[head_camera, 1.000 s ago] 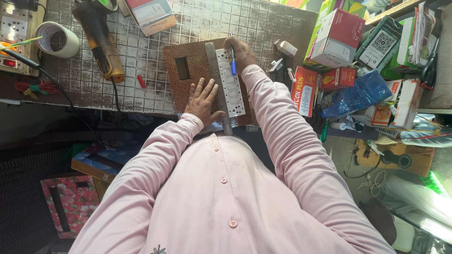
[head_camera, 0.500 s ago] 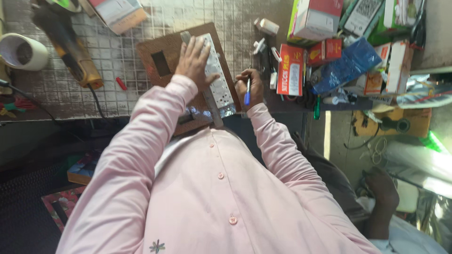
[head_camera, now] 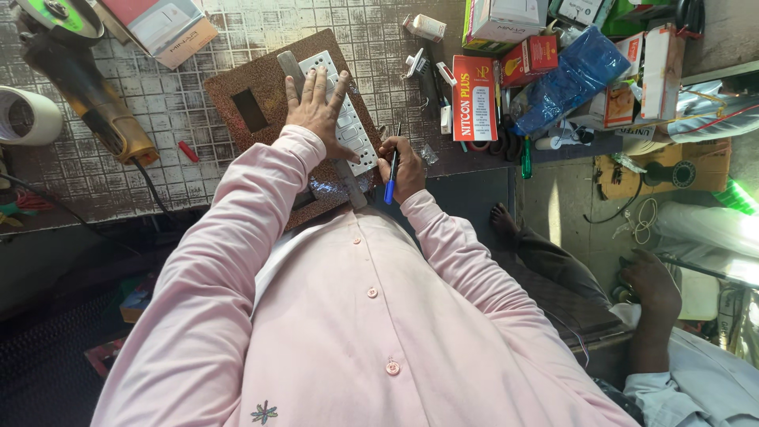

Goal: The person arranges multiple white electrical sockets on a brown board, uses a ruler and pen to mark positions, and then uses a screwdriver to secure the sockets to the board.

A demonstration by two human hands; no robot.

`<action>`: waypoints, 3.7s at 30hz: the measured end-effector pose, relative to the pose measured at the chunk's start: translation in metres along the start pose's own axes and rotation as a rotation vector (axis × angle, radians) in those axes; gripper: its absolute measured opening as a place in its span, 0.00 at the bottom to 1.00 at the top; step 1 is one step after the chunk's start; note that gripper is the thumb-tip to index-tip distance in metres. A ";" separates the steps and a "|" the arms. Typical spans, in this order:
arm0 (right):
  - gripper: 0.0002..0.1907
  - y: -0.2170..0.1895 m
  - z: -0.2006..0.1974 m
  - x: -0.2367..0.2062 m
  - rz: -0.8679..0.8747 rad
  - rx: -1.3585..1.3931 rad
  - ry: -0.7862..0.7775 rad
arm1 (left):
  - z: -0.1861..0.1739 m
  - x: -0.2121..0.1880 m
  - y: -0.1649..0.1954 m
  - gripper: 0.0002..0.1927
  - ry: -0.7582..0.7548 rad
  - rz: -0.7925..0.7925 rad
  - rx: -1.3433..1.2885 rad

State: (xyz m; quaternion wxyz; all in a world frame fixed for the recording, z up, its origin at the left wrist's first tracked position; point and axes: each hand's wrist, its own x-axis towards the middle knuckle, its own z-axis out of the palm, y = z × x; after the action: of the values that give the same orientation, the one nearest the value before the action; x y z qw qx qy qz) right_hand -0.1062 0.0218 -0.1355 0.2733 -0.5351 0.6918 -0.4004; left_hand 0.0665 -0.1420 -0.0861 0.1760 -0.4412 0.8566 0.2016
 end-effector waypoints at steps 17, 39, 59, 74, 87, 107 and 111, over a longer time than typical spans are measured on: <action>0.08 -0.028 -0.017 0.105 -0.210 0.271 0.185 | 0.012 -0.002 0.002 0.86 0.051 -0.025 -0.055; 0.07 -0.106 0.034 0.189 -0.249 -0.226 -0.126 | 0.016 -0.001 0.000 0.86 0.060 -0.019 -0.048; 0.06 -0.111 0.032 0.193 -0.330 -0.346 -0.278 | 0.017 0.001 0.000 0.86 0.064 0.000 -0.071; 0.05 -0.124 0.049 0.192 -0.347 -0.260 -0.318 | 0.017 0.004 0.001 0.84 0.047 0.003 -0.059; 0.06 -0.129 0.061 0.187 -0.434 -0.354 -0.327 | 0.016 0.003 0.001 0.82 0.045 0.024 -0.105; 0.02 -0.110 0.032 0.186 -0.424 0.022 0.049 | 0.016 0.001 0.000 0.84 0.039 -0.005 -0.072; 0.02 -0.090 0.007 0.169 -0.257 0.224 0.102 | 0.016 -0.001 -0.003 0.85 0.056 0.005 -0.066</action>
State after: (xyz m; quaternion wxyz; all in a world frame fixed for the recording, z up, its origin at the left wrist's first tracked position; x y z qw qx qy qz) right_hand -0.1008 -0.1521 -0.0544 0.2421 -0.5645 0.5817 -0.5333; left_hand 0.0715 -0.1344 -0.1001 0.1367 -0.4503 0.8551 0.2176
